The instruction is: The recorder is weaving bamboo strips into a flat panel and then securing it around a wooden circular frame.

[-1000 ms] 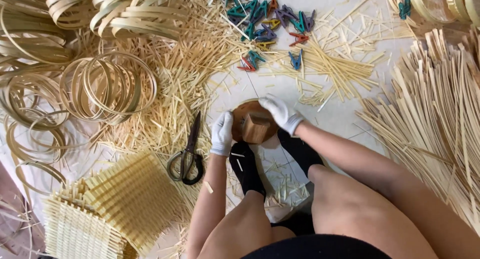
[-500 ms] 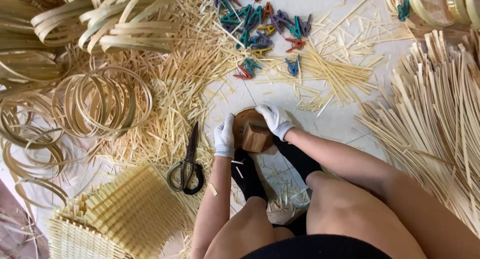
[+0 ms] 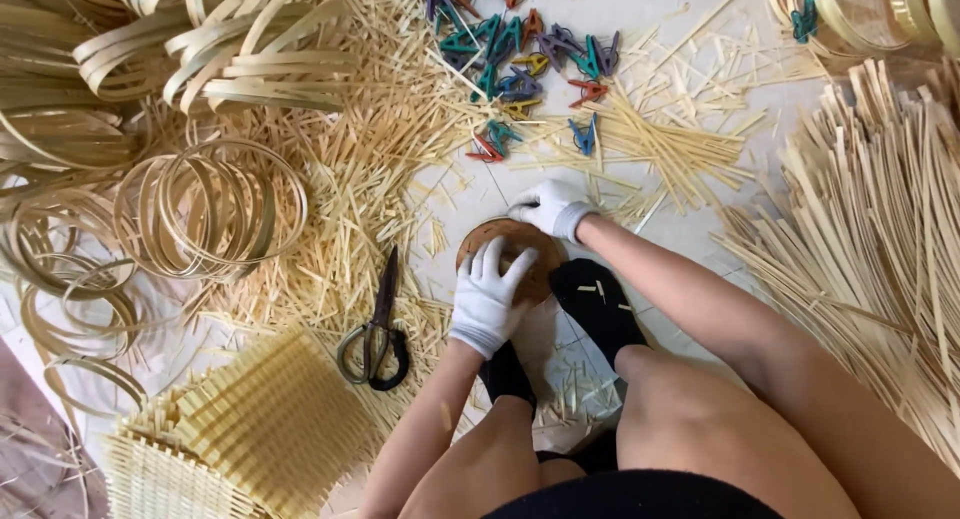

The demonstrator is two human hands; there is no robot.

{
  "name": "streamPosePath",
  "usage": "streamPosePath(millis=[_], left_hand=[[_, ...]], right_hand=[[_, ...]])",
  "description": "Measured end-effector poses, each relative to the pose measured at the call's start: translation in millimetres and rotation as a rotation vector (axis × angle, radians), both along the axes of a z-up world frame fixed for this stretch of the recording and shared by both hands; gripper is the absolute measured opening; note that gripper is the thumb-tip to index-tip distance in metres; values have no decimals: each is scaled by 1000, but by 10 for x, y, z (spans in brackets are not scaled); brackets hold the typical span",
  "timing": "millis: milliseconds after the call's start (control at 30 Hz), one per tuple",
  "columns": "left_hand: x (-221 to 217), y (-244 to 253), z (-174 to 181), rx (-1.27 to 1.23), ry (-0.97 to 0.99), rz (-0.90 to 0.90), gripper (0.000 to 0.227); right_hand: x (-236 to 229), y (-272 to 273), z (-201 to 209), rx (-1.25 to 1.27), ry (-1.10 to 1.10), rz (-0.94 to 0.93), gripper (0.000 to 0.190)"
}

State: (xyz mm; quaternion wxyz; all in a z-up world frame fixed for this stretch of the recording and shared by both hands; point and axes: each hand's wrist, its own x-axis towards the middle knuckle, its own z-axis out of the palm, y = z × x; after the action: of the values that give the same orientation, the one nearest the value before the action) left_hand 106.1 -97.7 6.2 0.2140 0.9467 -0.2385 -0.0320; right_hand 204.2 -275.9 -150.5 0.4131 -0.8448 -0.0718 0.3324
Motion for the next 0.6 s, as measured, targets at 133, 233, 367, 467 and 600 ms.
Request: streamPosePath(millis=[133,233,367,467,600], left_hand=[[-231,1,-481,-125,72,125,60],[-257,-37,-501,-190,-35,166,56],[-218,111,-363,-179,-103,518,57],[-115,610,-249,-49,-91,871,71],[-184,1279,-219,349,-6,1117,82]], right_hand=[[-48,69,-43,-75,-7,-27,27],[-49,72,-129,-96,-13,-52,27],[-143,56,-223,-33,-74,-27,23],[-192,65,-117,-6,-187,20,21],[-237,170,211,-233,-370,155,20]])
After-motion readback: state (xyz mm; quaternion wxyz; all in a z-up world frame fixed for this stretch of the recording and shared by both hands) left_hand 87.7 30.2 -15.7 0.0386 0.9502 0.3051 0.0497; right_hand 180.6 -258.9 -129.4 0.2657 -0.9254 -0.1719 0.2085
